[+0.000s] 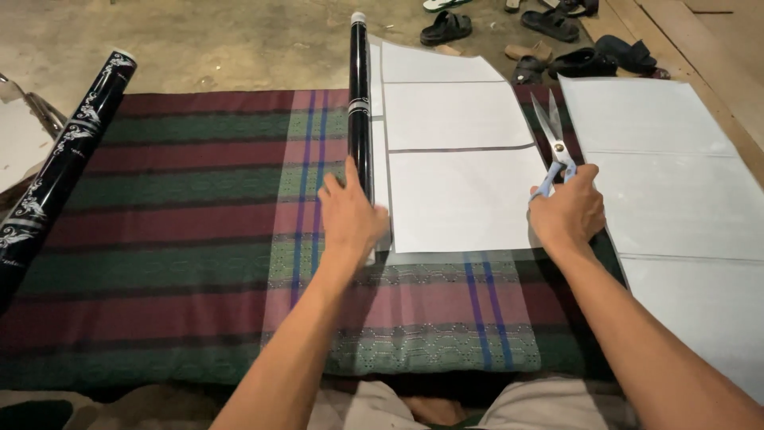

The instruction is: The person uses scissors to cut a large sheet of white paper into smaller rectangular sections. They hold the paper steady with one hand while cutting along pre-marked lines with the other, placing the cut pieces to the side.

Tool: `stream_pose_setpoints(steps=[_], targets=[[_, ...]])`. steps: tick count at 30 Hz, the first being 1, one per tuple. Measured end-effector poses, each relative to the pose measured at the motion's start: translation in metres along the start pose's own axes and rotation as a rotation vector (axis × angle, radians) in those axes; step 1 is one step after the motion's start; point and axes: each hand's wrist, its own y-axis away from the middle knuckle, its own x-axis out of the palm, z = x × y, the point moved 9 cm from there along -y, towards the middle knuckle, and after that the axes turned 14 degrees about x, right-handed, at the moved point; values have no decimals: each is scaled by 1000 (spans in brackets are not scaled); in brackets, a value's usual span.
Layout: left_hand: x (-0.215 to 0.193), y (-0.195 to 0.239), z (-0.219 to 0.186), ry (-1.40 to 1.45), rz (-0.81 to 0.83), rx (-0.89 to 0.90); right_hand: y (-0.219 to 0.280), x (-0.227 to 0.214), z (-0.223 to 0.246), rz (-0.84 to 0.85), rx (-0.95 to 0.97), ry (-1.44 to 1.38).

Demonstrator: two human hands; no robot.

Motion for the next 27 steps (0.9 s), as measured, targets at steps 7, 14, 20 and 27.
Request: stream_pose_setpoints(steps=[7,14,20,27], targets=[[-4,46,-11,24,39,51,34,-25,16,0,-21,2],[24,18,-8,6,10,114,-10,3,4,-115,-140,-55],[40,-11,1,-90,-21,151,-2,-29,39,-147,-221,-153],[60,-40,17,-42,-66,161,77,-14,58,463,74,-430]])
